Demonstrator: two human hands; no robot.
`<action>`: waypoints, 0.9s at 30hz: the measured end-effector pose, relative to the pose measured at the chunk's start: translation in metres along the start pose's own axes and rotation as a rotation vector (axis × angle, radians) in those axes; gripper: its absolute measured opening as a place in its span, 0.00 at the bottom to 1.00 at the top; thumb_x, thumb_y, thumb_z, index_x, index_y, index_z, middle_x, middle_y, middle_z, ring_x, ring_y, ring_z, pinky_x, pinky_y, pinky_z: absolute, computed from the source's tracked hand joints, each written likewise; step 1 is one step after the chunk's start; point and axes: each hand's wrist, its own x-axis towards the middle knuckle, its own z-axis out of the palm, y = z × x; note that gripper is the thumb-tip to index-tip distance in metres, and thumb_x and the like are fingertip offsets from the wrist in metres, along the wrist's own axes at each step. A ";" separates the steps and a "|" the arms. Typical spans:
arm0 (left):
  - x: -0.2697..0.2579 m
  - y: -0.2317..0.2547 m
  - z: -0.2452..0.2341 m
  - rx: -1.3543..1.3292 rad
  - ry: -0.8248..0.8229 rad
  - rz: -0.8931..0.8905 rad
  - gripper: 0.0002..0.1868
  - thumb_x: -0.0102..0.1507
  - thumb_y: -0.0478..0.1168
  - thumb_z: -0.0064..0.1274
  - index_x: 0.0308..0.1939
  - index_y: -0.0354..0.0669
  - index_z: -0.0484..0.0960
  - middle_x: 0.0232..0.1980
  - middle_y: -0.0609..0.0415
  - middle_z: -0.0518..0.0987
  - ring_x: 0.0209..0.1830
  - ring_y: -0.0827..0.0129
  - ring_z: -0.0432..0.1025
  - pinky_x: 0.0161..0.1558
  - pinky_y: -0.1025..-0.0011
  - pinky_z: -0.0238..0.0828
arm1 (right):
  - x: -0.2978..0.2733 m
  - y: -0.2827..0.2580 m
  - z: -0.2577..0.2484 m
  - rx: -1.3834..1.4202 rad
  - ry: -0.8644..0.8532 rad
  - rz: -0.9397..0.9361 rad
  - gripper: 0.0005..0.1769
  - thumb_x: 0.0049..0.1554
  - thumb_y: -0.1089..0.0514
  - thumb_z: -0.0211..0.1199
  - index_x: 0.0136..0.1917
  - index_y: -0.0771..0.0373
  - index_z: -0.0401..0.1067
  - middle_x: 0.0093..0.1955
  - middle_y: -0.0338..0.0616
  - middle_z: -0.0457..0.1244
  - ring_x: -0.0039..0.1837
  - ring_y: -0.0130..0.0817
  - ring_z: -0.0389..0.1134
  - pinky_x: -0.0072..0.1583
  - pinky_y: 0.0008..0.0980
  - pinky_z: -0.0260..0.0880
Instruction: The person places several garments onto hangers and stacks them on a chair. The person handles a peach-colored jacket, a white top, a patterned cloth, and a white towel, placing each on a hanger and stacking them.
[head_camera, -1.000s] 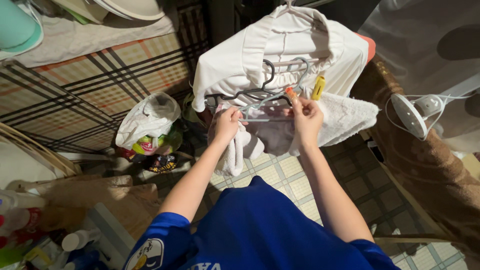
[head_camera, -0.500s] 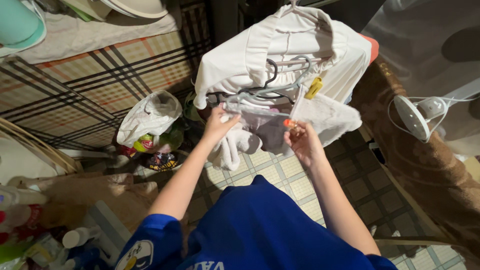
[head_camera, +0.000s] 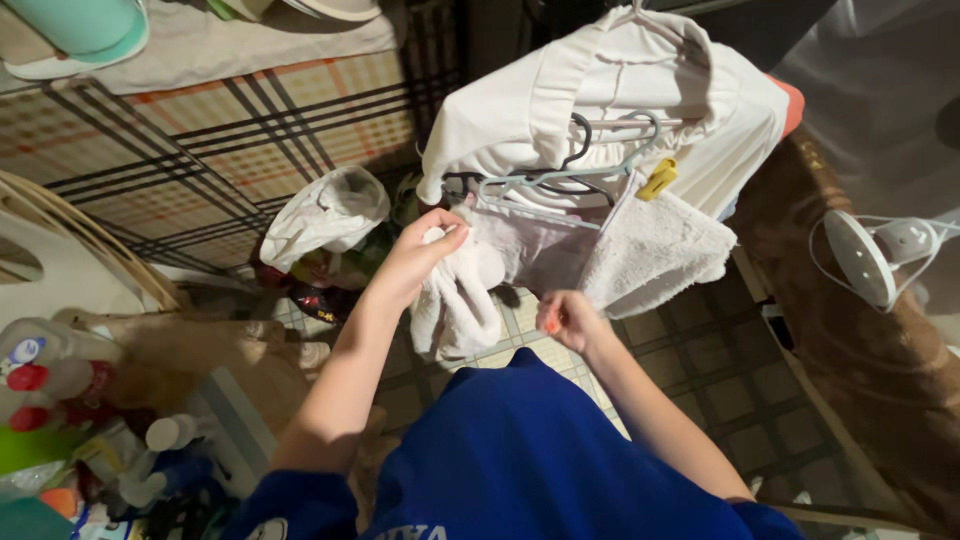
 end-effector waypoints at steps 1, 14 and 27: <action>-0.008 0.013 0.003 0.021 -0.017 0.019 0.07 0.66 0.39 0.57 0.45 0.40 0.79 0.44 0.61 0.77 0.47 0.78 0.69 0.50 0.78 0.65 | 0.005 0.002 0.001 -0.065 -0.052 0.012 0.10 0.54 0.64 0.52 0.50 0.66 0.59 0.44 0.47 0.57 0.37 0.34 0.59 0.43 0.35 0.67; -0.052 0.052 -0.033 0.869 0.317 0.294 0.11 0.67 0.39 0.57 0.51 0.39 0.77 0.52 0.48 0.77 0.53 0.64 0.69 0.57 0.68 0.63 | -0.027 -0.020 0.171 -1.102 -0.017 -0.202 0.11 0.58 0.54 0.67 0.47 0.66 0.76 0.34 0.37 0.69 0.30 0.23 0.61 0.32 0.25 0.60; -0.034 0.090 0.038 0.914 -0.399 -0.027 0.19 0.60 0.48 0.62 0.52 0.43 0.84 0.41 0.50 0.86 0.39 0.67 0.80 0.45 0.67 0.76 | -0.102 -0.063 0.235 -1.757 -0.339 -0.261 0.16 0.52 0.52 0.73 0.50 0.63 0.80 0.38 0.36 0.70 0.38 0.22 0.66 0.41 0.28 0.68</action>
